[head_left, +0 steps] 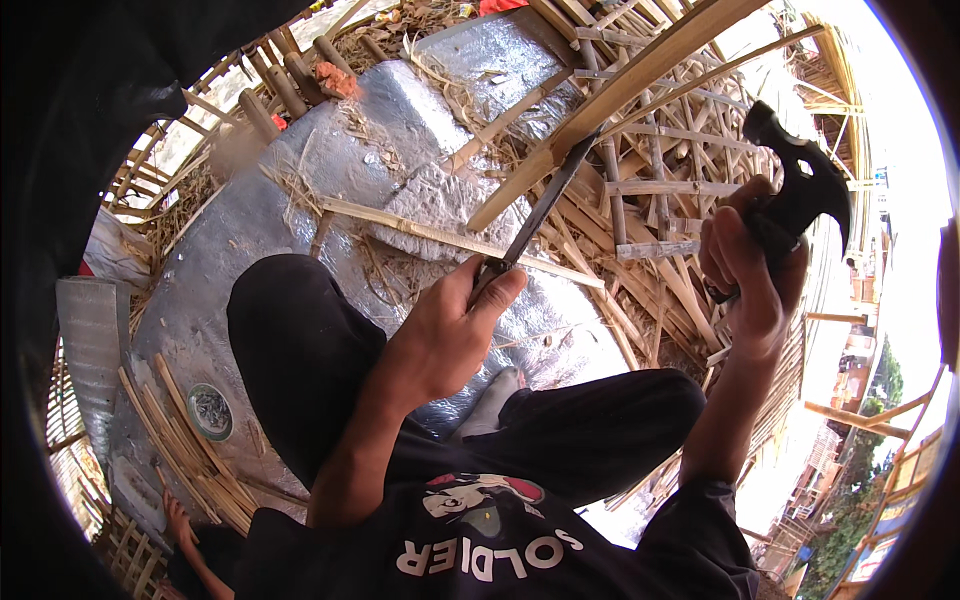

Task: The person saws a long bamboo strip with a hand-held blade while sitting on a floor, then places the strip against a larger bamboo frame and hammers it into place.

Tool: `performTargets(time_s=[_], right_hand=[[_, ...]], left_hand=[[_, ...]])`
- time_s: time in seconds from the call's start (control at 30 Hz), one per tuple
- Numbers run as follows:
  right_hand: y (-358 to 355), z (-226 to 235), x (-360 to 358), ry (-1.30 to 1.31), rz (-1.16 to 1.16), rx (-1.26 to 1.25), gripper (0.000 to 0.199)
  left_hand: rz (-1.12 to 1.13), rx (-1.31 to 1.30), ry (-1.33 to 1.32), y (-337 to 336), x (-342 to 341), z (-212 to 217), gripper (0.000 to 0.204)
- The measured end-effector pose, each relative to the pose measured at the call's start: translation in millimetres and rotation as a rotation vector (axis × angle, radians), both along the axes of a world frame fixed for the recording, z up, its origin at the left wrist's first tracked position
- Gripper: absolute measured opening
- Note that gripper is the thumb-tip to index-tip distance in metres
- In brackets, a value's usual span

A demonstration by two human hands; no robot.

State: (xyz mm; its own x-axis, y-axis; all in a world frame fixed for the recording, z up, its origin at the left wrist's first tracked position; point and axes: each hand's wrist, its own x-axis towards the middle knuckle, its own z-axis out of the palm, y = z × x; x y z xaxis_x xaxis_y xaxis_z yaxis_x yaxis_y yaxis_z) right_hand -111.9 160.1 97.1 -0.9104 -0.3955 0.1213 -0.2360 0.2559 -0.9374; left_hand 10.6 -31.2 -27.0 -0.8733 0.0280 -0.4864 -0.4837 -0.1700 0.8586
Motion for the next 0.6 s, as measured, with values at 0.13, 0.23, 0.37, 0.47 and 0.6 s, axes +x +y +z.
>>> performTargets(time_s=[0.13, 0.23, 0.37, 0.47, 0.6], right_hand=[[-12, 0, -8, -0.014, -0.067, 0.666, 0.022], [-12, 13, 0, -0.138, -0.130, 0.214, 0.024], [-12, -40, -12, -0.091, 0.008, 0.671, 0.025], [-30, -47, -3, -0.086, 0.146, 0.810, 0.022], [0, -7, 30, -0.066, -0.212, 0.413, 0.015]], left_hand=[[0.000, -0.082, 0.014, -5, 9, -1, 0.051], [0.002, -0.064, 0.026, -7, 8, 1, 0.051], [-0.071, -0.054, -0.023, -5, 11, -1, 0.051], [-0.135, -0.071, -0.005, -1, 12, -6, 0.052], [-0.136, -0.086, -0.015, 7, 11, 5, 0.049]])
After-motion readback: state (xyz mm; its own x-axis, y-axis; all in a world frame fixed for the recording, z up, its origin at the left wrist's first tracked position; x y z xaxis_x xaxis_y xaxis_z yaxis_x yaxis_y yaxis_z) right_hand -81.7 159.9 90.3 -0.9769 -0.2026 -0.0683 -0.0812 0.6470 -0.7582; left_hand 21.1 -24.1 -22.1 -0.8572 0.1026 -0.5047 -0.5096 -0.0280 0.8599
